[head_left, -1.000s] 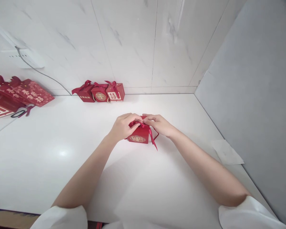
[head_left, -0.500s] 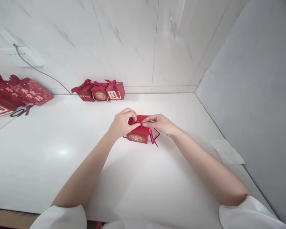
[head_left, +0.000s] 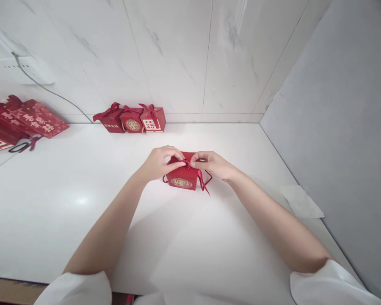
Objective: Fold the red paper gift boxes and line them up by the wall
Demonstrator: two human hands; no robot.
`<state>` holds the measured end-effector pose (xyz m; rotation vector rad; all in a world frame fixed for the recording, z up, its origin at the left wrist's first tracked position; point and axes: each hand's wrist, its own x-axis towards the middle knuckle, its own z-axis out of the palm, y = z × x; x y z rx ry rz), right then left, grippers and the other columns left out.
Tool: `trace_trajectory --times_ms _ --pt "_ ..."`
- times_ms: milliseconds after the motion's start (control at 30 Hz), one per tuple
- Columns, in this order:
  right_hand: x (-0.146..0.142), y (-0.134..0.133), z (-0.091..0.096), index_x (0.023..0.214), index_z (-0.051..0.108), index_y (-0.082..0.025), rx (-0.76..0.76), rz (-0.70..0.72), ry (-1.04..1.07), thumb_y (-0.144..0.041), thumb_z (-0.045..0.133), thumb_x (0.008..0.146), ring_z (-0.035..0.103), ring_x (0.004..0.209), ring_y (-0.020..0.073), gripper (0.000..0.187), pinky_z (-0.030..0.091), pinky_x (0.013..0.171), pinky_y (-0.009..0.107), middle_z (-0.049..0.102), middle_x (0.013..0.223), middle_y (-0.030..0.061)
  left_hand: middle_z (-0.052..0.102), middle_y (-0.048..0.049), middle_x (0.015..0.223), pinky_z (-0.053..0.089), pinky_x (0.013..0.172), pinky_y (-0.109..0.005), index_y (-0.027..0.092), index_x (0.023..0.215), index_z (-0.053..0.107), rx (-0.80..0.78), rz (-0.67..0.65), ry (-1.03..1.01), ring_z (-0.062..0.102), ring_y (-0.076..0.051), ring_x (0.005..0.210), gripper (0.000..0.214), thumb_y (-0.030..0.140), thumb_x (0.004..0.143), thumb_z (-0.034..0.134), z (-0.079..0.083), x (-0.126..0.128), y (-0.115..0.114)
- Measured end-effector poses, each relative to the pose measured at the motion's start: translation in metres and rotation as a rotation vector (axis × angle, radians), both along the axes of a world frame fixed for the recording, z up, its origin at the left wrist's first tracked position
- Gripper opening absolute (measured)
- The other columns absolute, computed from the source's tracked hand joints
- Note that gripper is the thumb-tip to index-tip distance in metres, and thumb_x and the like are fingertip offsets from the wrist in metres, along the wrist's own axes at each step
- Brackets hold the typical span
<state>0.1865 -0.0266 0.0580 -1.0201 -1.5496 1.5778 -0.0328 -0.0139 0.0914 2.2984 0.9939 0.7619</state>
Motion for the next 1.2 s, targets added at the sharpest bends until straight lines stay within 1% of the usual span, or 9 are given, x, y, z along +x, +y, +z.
trace_trajectory --times_ms 167,300,467,600,700,800,900,1100,1200 --pt "0.0 0.001 0.001 0.077 0.064 -0.017 -0.006 -0.002 0.01 -0.035 0.07 0.075 0.056 0.072 0.0126 0.019 0.042 0.071 0.027 0.064 0.077 -0.0004 0.07 -0.0043 0.103 0.05 0.086 -0.033 0.02 0.081 0.067 -0.139 0.014 0.014 0.064 -0.019 0.096 0.013 0.033 0.082 0.066 0.007 -0.007 0.001" --pt "0.0 0.001 0.0 0.078 0.064 -0.017 -0.008 -0.031 -0.016 -0.031 0.068 0.075 0.057 0.073 0.0136 0.014 0.042 0.073 0.028 0.064 0.078 0.0003 0.066 -0.0036 0.113 0.047 0.094 -0.036 0.021 0.081 0.065 -0.154 -0.009 0.067 0.061 -0.02 0.103 0.015 0.036 0.082 0.064 0.01 -0.01 0.002" --pt "-0.003 0.0 -0.001 0.078 0.064 -0.018 -0.01 -0.086 -0.017 -0.028 0.066 0.075 0.059 0.073 0.0148 0.011 0.044 0.073 0.029 0.066 0.078 0.001 0.054 -0.0036 0.136 0.052 0.088 -0.037 0.023 0.078 0.065 -0.245 0.042 0.14 0.05 -0.026 0.124 0.022 0.044 0.08 0.063 0.013 -0.011 0.0" --pt "-0.006 -0.004 0.004 0.076 0.064 -0.017 0.008 -0.115 -0.042 -0.028 0.066 0.073 0.061 0.074 0.0155 0.011 0.046 0.072 0.03 0.069 0.081 0.0031 0.048 -0.001 0.144 0.048 0.099 -0.044 0.023 0.075 0.066 -0.404 0.114 0.147 0.047 -0.03 0.129 0.026 0.05 0.075 0.065 0.017 -0.013 0.001" --pt "-0.005 -0.006 0.009 0.073 0.064 -0.017 0.041 -0.139 -0.075 -0.027 0.067 0.072 0.064 0.079 0.0173 0.011 0.047 0.077 0.032 0.072 0.092 0.0062 0.05 -0.0023 0.144 0.041 0.106 -0.047 0.023 0.073 0.066 -0.497 0.129 0.147 0.049 -0.032 0.128 0.027 0.05 0.072 0.067 0.02 -0.017 0.003" --pt "0.001 -0.005 0.01 0.072 0.066 -0.017 0.078 -0.143 -0.118 -0.025 0.068 0.071 0.066 0.093 0.0217 0.008 0.047 0.087 0.036 0.071 0.105 0.0091 0.051 -0.0049 0.143 0.039 0.107 -0.05 0.022 0.075 0.065 -0.478 0.113 0.155 0.051 -0.033 0.126 0.024 0.046 0.072 0.067 0.021 -0.024 0.006" --pt "0.008 -0.003 0.01 0.072 0.069 -0.018 0.107 -0.128 -0.161 -0.023 0.068 0.072 0.063 0.108 0.0249 0.005 0.044 0.095 0.037 0.07 0.113 0.0101 0.053 -0.0074 0.141 0.044 0.101 -0.051 0.023 0.077 0.065 -0.411 0.076 0.171 0.054 -0.033 0.123 0.02 0.042 0.074 0.066 0.022 -0.031 0.009" --pt "0.013 -0.003 0.014 0.069 0.069 -0.019 0.114 -0.133 -0.281 -0.022 0.069 0.07 0.064 0.102 0.0259 0.003 0.048 0.089 0.036 0.067 0.122 0.0085 0.061 -0.0059 0.132 0.053 0.088 -0.038 0.023 0.074 0.065 -0.348 0.011 0.257 0.061 -0.027 0.113 0.014 0.037 0.074 0.067 0.024 -0.038 0.012" --pt "0.014 -0.004 0.015 0.068 0.068 -0.02 0.135 -0.123 -0.303 -0.022 0.067 0.072 0.065 0.096 0.0241 0.005 0.049 0.085 0.036 0.068 0.118 0.0065 0.063 -0.0035 0.129 0.052 0.084 -0.034 0.023 0.074 0.064 -0.319 0.057 0.301 0.063 -0.025 0.11 0.016 0.039 0.075 0.066 0.026 -0.036 0.01"
